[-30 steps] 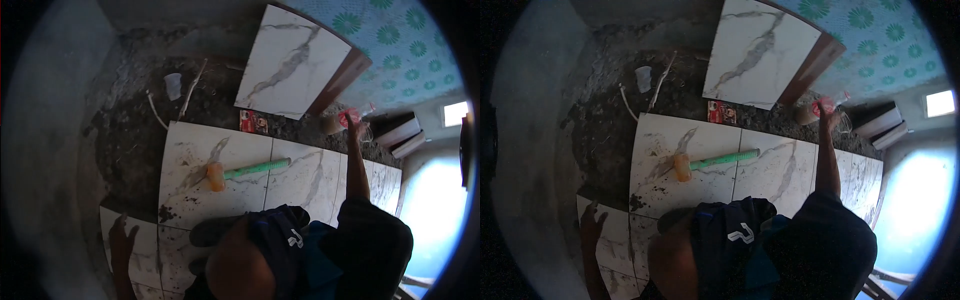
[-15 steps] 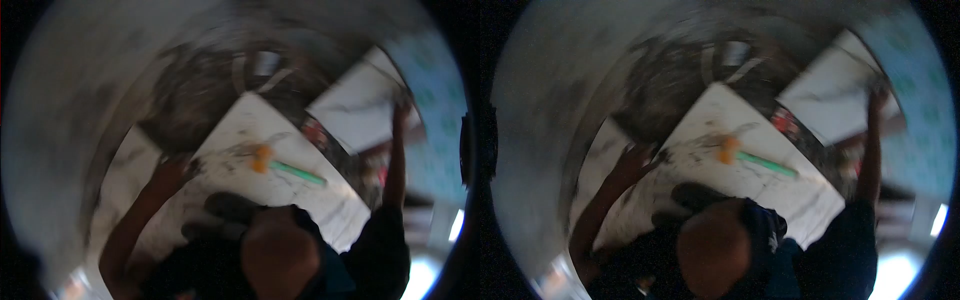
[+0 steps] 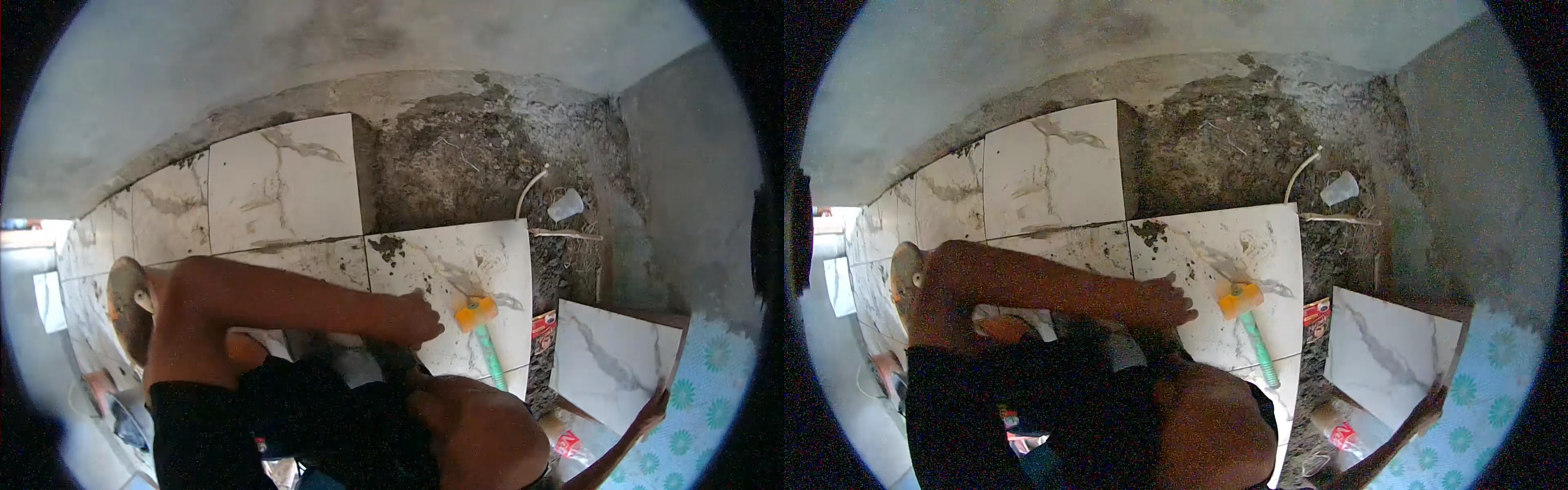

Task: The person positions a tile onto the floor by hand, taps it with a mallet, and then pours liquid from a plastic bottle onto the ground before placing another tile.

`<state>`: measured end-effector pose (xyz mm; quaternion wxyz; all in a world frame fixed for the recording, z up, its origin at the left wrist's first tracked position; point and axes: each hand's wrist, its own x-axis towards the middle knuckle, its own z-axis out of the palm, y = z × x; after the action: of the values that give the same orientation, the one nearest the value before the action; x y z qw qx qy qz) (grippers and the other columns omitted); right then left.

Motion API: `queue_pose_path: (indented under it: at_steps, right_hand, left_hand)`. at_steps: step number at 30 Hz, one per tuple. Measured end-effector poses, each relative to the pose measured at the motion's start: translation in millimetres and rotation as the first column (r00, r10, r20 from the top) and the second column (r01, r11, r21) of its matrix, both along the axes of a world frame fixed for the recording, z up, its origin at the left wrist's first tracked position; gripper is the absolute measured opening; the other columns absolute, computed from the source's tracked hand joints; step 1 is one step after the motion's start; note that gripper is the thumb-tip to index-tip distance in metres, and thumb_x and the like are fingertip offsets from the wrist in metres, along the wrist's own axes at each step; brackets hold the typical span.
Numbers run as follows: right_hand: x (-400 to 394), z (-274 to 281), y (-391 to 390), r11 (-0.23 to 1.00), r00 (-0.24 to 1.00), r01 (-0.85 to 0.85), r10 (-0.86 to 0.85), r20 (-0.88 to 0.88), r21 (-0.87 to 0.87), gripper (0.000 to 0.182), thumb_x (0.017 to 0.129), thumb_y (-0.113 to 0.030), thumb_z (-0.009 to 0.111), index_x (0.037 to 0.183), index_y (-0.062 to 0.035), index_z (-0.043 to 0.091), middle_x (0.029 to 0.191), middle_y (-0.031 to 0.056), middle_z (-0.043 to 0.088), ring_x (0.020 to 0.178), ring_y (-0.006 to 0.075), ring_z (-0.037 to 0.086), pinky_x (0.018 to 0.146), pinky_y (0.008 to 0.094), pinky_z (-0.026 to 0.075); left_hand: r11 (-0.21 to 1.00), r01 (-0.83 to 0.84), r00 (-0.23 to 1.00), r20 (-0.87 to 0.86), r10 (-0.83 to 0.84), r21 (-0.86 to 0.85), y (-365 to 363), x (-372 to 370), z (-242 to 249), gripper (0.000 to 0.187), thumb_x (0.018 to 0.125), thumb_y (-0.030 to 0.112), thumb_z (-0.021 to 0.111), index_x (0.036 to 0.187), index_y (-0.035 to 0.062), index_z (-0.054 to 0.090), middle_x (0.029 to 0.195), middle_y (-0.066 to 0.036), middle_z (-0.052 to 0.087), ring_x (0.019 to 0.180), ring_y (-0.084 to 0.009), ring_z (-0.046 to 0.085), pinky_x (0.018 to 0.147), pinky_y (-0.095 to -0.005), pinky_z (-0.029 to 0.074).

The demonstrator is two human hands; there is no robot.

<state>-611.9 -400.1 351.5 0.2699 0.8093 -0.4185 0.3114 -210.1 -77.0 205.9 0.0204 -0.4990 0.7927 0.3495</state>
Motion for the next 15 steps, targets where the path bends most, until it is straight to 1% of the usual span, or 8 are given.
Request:
queue_pose_path:
  at_steps: [2, 7, 9, 10, 11, 12, 13, 15]
  right_hand:
    - [5.1, 6.8, 12.8, 0.993, 0.993, 0.116, -0.115, 0.024, -0.015, 0.046, 0.083, -0.048, 0.053, 0.065, -0.0055, 0.060, 0.053, 0.0096, 0.055, 0.041, 0.0263, 0.049, 0.037, 0.0381, 0.037]
    - [30.1, 60.7, 1.5, 0.934, 0.924, 0.314, -0.258, -0.283, 0.172, 0.030, 0.088, -0.039, 0.047, 0.093, -0.0130, 0.061, 0.076, 0.0113, 0.063, 0.062, 0.0374, 0.057, 0.051, 0.0443, 0.042]
    - [44.9, 101.6, -8.3, 0.952, 0.966, 0.185, -0.131, -0.221, 0.245, 0.032, 0.088, -0.031, 0.051, 0.102, -0.0037, 0.060, 0.089, 0.0148, 0.064, 0.072, 0.0269, 0.062, 0.060, 0.0353, 0.047]
    - [36.9, 118.3, -28.4, 0.971, 0.986, 0.116, -0.088, -0.138, 0.210, 0.035, 0.089, -0.027, 0.051, 0.109, 0.0005, 0.057, 0.097, 0.0130, 0.064, 0.080, 0.0189, 0.061, 0.069, 0.0297, 0.048]
    - [64.2, 142.6, -24.0, 0.871, 0.998, -0.034, 0.007, 0.057, 0.491, 0.036, 0.090, -0.027, 0.048, 0.114, -0.0007, 0.055, 0.106, 0.0104, 0.062, 0.087, 0.0167, 0.058, 0.076, 0.0282, 0.046]
    - [54.7, 148.2, -55.5, 0.928, 0.991, -0.085, 0.117, -0.066, 0.362, 0.033, 0.091, -0.025, 0.048, 0.113, -0.0025, 0.055, 0.106, 0.0086, 0.061, 0.087, 0.0166, 0.058, 0.074, 0.0283, 0.047]
    - [46.5, 153.6, -85.6, 0.965, 0.961, -0.150, 0.193, -0.196, 0.213, 0.031, 0.091, -0.023, 0.048, 0.113, -0.0043, 0.056, 0.106, 0.0068, 0.061, 0.086, 0.0165, 0.058, 0.072, 0.0283, 0.048]
    - [84.3, 150.9, -121.0, 0.971, 0.900, -0.169, 0.222, -0.376, 0.168, 0.035, 0.093, -0.018, 0.037, 0.124, -0.0045, 0.046, 0.123, 0.0101, 0.050, 0.108, 0.0192, 0.051, 0.091, 0.0295, 0.041]
  left_hand:
    - [0.965, 0.079, 0.995, 0.041, -0.092, 0.251, -32.2, 0.7, -17.4, 0.051, 0.076, 0.035, 0.061, 0.112, 0.0021, 0.046, 0.096, -0.014, 0.057, 0.089, -0.0305, 0.057, 0.077, -0.0575, 0.039]
    - [0.826, -0.534, 0.789, -0.244, 0.564, 0.180, -72.9, -29.3, -43.9, 0.051, 0.072, 0.037, 0.064, 0.103, -0.0024, 0.054, 0.093, -0.017, 0.061, 0.084, -0.0301, 0.060, 0.070, -0.0412, 0.048]
    - [0.618, -0.717, 0.352, -0.597, 0.721, 0.323, -80.5, -37.1, -57.1, 0.054, 0.076, 0.038, 0.059, 0.110, -0.0035, 0.050, 0.094, -0.019, 0.060, 0.086, -0.0335, 0.059, 0.073, -0.0415, 0.048]
    - [0.626, -0.711, 0.359, -0.600, 0.715, 0.320, -86.2, -45.7, -60.3, 0.054, 0.076, 0.038, 0.059, 0.110, -0.0035, 0.050, 0.094, -0.019, 0.060, 0.086, -0.0335, 0.059, 0.073, -0.0415, 0.048]
    - [0.509, -0.698, 0.093, -0.641, 0.762, 0.503, -90.7, -55.2, -62.7, 0.057, 0.078, 0.039, 0.057, 0.114, -0.0040, 0.046, 0.099, -0.021, 0.058, 0.090, -0.0346, 0.058, 0.075, -0.0408, 0.048]
    - [0.393, -0.624, -0.182, -0.614, 0.768, 0.676, -93.2, -62.9, -68.7, 0.060, 0.080, 0.040, 0.055, 0.118, -0.0045, 0.043, 0.104, -0.024, 0.056, 0.094, -0.0357, 0.057, 0.078, -0.0401, 0.048]
    - [0.396, -0.622, -0.181, -0.616, 0.767, 0.675, -94.0, -65.7, -77.4, 0.060, 0.080, 0.040, 0.055, 0.118, -0.0045, 0.043, 0.104, -0.024, 0.056, 0.094, -0.0357, 0.057, 0.078, -0.0401, 0.048]
    - [0.354, -0.933, 0.193, -0.747, 0.636, 0.061, -94.7, -68.1, -91.4, 0.061, 0.084, 0.042, 0.050, 0.122, -0.0046, 0.038, 0.113, -0.026, 0.050, 0.101, -0.0339, 0.054, 0.080, -0.0380, 0.048]
